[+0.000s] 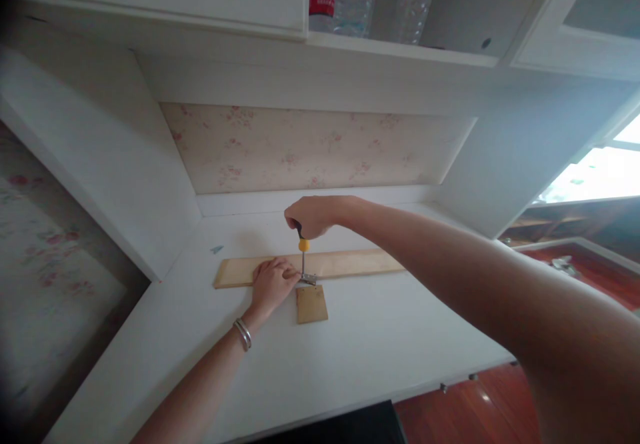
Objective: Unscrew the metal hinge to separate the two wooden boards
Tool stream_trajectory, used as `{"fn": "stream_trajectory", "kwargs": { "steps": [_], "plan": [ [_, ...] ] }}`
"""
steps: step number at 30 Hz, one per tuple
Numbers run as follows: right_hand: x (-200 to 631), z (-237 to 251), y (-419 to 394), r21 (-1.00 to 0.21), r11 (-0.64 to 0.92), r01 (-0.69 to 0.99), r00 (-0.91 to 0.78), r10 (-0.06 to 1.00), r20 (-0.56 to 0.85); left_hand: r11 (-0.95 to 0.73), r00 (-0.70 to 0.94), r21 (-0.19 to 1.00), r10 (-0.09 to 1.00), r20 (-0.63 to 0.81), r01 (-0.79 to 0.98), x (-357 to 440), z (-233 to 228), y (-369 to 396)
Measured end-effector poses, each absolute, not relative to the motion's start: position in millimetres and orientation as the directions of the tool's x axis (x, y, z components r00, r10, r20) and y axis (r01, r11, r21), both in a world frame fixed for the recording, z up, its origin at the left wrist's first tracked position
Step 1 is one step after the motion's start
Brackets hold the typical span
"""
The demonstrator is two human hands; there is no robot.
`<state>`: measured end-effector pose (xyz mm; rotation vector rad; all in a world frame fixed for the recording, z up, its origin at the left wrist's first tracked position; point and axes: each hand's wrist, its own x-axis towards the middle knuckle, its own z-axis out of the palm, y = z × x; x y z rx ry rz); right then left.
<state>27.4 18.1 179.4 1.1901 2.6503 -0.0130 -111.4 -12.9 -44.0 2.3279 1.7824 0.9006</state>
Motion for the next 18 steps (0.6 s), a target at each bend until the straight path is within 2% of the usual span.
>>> {"fn": "stream_trajectory", "kwargs": {
  "steps": [4,8,10,12,13,15,16,18],
  "plan": [
    [39.8,187.3,17.4,0.059,0.714,0.698,-0.710,0.700,-0.076,-0.322,0.166,0.376,0.905,0.391,0.869,-111.5,-45.0,-11.0],
    [67.5,177.1,4.9,-0.071,0.641,0.765,-0.616,0.759,0.211,-0.385,0.242,0.366,0.893,0.380,0.847,-116.9,-44.1,-8.4],
    [90.1,153.3,-5.0,-0.222,0.549,0.806,-0.453,0.813,0.365,-0.467,0.329,0.352,0.862,0.387,0.811,-121.2,-40.4,-7.2],
    [116.2,116.7,-15.5,-0.437,0.415,0.798,-0.216,0.874,0.435,-0.587,0.464,0.299,0.795,0.391,0.752,-124.7,-33.9,-5.7],
    [129.4,95.2,-20.7,-0.572,0.329,0.751,-0.073,0.903,0.423,-0.652,0.544,0.255,0.746,0.384,0.714,-125.6,-30.0,-4.7],
    [153.4,50.1,-30.5,-0.812,0.116,0.572,0.227,0.929,0.293,-0.758,0.684,0.151,0.642,0.347,0.635,-125.1,-21.8,-1.5],
    [163.4,28.4,-34.9,-0.875,0.047,0.483,0.349,0.905,0.241,-0.795,0.737,0.102,0.596,0.319,0.598,-123.8,-17.9,0.7],
    [178.6,-9.9,-42.3,-0.932,0.018,0.362,0.475,0.857,0.201,-0.835,0.802,0.025,0.536,0.263,0.550,-119.4,-11.3,5.8]
  ]
}}
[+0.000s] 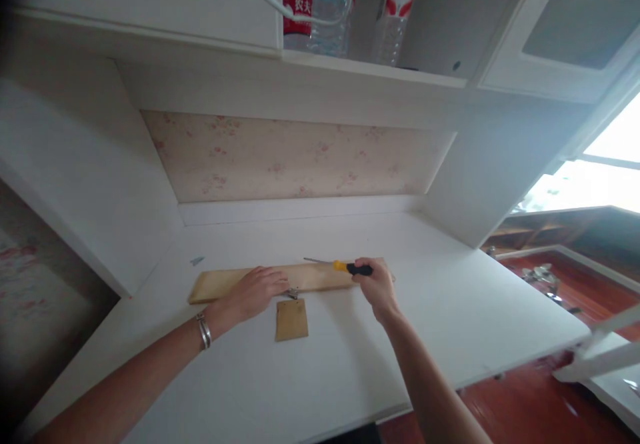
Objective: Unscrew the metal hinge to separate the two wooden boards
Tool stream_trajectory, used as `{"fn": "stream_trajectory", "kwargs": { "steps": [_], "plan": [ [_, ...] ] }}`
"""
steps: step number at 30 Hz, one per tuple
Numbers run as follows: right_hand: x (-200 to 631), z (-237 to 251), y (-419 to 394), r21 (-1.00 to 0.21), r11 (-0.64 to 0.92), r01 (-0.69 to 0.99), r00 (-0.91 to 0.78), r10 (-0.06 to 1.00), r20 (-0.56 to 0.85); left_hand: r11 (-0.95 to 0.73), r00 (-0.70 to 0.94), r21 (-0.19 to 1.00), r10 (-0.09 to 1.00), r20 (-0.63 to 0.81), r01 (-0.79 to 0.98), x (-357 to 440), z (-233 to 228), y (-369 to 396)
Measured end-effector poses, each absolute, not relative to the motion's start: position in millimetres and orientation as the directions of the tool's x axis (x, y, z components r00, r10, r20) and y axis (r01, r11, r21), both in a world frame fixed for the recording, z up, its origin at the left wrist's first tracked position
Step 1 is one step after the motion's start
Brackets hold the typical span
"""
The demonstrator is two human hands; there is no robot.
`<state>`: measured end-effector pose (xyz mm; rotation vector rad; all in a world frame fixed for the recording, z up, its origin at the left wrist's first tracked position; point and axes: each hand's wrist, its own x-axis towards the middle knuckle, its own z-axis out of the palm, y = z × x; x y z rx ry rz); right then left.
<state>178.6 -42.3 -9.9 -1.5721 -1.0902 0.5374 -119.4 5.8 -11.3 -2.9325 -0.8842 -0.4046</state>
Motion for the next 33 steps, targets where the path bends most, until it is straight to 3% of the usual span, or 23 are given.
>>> {"fn": "stream_trajectory", "kwargs": {
  "steps": [5,8,11,14,20,28,30,33],
  "plan": [
    [194.0,-66.7,-52.0,-0.978,0.026,0.207,0.558,0.818,0.140,-0.867,0.858,-0.045,0.483,0.172,0.497,-106.3,-2.4,17.1],
    [194.9,-77.7,-54.7,-0.944,0.096,0.317,0.513,0.819,0.256,-0.875,0.871,-0.048,0.472,0.137,0.482,-99.5,-0.8,19.0],
    [193.6,-78.9,-56.7,-0.882,0.143,0.448,0.432,0.830,0.354,-0.849,0.844,0.005,0.526,0.105,0.529,-92.7,-0.8,19.4],
    [192.1,-77.5,-58.1,-0.856,0.148,0.495,0.386,0.846,0.369,-0.804,0.803,0.025,0.594,0.047,0.594,-87.4,-0.9,20.1],
    [191.4,-79.3,-60.5,-0.841,0.165,0.515,0.340,0.861,0.377,-0.752,0.751,-0.078,0.659,-0.040,0.655,-85.6,-1.4,22.3],
    [192.0,-81.6,-60.9,-0.831,0.164,0.531,0.328,0.865,0.380,-0.538,0.538,0.055,0.843,0.007,0.841,-79.1,-4.6,19.3],
    [192.0,-81.5,-61.3,-0.834,0.162,0.527,0.329,0.866,0.376,-0.550,0.547,0.053,0.835,0.055,0.833,-79.8,-0.3,17.6],
    [191.5,-80.7,-61.8,-0.836,0.151,0.528,0.330,0.871,0.365,-0.681,0.676,0.035,0.731,0.092,0.732,-86.0,7.7,16.2]
  ]
}}
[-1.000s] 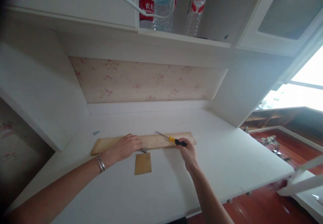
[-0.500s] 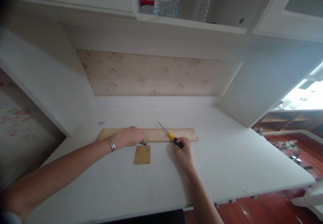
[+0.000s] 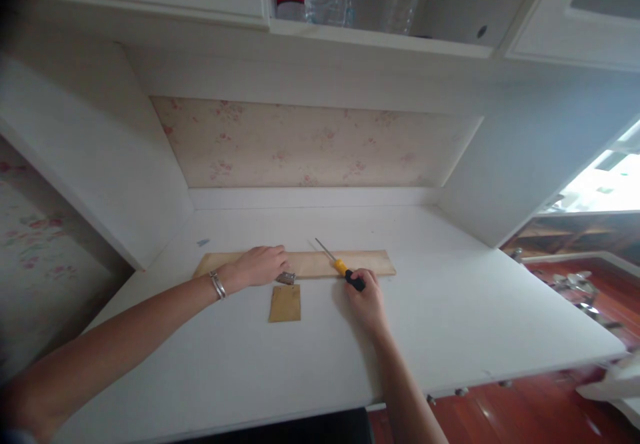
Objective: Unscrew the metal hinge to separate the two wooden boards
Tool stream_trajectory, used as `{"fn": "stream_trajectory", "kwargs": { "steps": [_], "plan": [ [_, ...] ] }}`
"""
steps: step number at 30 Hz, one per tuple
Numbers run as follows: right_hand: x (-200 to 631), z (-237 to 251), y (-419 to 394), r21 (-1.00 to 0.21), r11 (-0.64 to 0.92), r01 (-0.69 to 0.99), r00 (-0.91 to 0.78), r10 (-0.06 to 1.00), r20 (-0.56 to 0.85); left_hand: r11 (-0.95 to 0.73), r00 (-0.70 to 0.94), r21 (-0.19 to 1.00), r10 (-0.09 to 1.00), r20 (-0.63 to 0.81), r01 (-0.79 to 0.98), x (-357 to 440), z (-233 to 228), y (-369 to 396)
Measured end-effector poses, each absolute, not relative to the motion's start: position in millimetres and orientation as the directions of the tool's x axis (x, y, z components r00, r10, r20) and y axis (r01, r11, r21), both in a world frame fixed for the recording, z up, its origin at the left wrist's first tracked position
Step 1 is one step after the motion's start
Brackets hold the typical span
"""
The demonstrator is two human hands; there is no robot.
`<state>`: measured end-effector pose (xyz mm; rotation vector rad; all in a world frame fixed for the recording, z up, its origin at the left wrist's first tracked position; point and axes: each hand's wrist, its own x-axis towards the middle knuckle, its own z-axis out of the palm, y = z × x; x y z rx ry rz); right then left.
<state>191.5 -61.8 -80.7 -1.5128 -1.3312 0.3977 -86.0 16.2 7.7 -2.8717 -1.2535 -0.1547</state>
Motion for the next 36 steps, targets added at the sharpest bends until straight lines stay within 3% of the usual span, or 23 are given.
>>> {"fn": "stream_trajectory", "kwargs": {
  "steps": [4,13,17,24,36],
  "plan": [
    [189.7,-78.1,-62.6,-0.836,0.142,0.531,0.331,0.873,0.359,-0.809,0.807,0.057,0.587,0.065,0.585,-96.5,11.6,17.0],
    [189.5,-78.2,-63.5,-0.818,0.168,0.551,0.304,0.872,0.384,-0.847,0.844,0.009,0.530,0.080,0.531,-99.4,6.5,16.2],
    [190.8,-81.1,-61.8,-0.812,0.166,0.560,0.301,0.872,0.386,-0.850,0.849,-0.025,0.524,0.067,0.527,-97.1,7.2,14.6],
    [193.9,-85.7,-59.7,-0.799,0.204,0.566,0.282,0.863,0.420,-0.834,0.861,-0.225,0.508,0.042,0.503,-90.6,3.6,13.4],
    [194.3,-87.0,-60.0,-0.781,0.222,0.584,0.254,0.864,0.436,-0.789,0.815,-0.234,0.578,0.030,0.568,-86.0,6.2,3.4]
  ]
}}
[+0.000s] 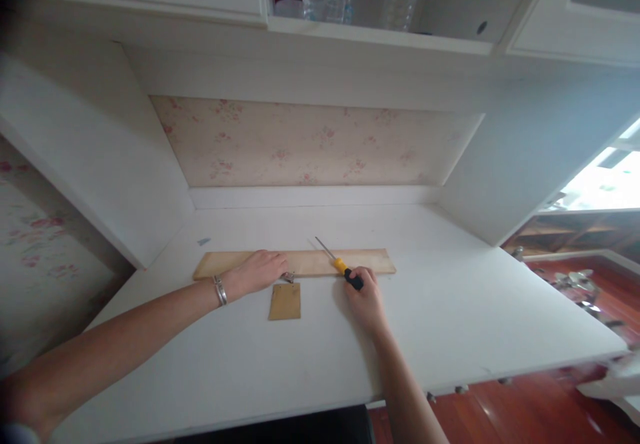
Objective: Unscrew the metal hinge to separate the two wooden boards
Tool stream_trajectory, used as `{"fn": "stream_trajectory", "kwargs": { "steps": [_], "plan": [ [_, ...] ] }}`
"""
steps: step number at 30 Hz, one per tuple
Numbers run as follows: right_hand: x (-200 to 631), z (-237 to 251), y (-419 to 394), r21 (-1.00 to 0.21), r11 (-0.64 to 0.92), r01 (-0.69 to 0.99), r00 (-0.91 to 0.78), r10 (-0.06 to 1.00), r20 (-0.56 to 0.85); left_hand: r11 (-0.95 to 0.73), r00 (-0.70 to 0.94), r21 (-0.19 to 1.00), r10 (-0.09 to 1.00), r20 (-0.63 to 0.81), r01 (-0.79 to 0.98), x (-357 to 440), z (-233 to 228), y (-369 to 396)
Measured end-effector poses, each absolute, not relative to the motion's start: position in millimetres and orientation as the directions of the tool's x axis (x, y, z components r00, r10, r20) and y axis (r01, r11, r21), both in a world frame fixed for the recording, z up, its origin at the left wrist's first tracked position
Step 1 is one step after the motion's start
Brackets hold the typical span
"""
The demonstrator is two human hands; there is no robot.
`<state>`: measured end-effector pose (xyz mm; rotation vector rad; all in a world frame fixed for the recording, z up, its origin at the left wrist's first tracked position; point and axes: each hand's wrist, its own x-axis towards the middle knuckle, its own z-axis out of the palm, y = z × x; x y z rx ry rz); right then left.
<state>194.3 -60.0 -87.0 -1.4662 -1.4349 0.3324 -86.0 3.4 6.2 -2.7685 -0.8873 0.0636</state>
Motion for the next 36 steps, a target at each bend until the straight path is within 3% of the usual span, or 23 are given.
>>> {"fn": "stream_trajectory", "kwargs": {
  "steps": [11,21,25,36],
  "plan": [
    [196.9,-89.2,-59.4,-0.768,0.228,0.598,0.236,0.866,0.440,-0.707,0.717,-0.199,0.696,-0.025,0.679,-78.4,-0.4,4.2],
    [197.0,-87.7,-59.1,-0.757,0.251,0.603,0.220,0.860,0.460,-0.395,0.394,-0.038,0.919,-0.010,0.918,-71.6,17.5,14.8],
    [197.4,-89.5,-58.2,-0.760,0.247,0.601,0.229,0.858,0.459,-0.364,0.364,-0.001,0.931,-0.025,0.931,-76.9,16.5,14.9],
    [194.9,-86.5,-60.0,-0.765,0.215,0.607,0.242,0.866,0.437,-0.466,0.468,0.068,0.883,-0.021,0.882,-85.3,1.0,13.2]
  ]
}}
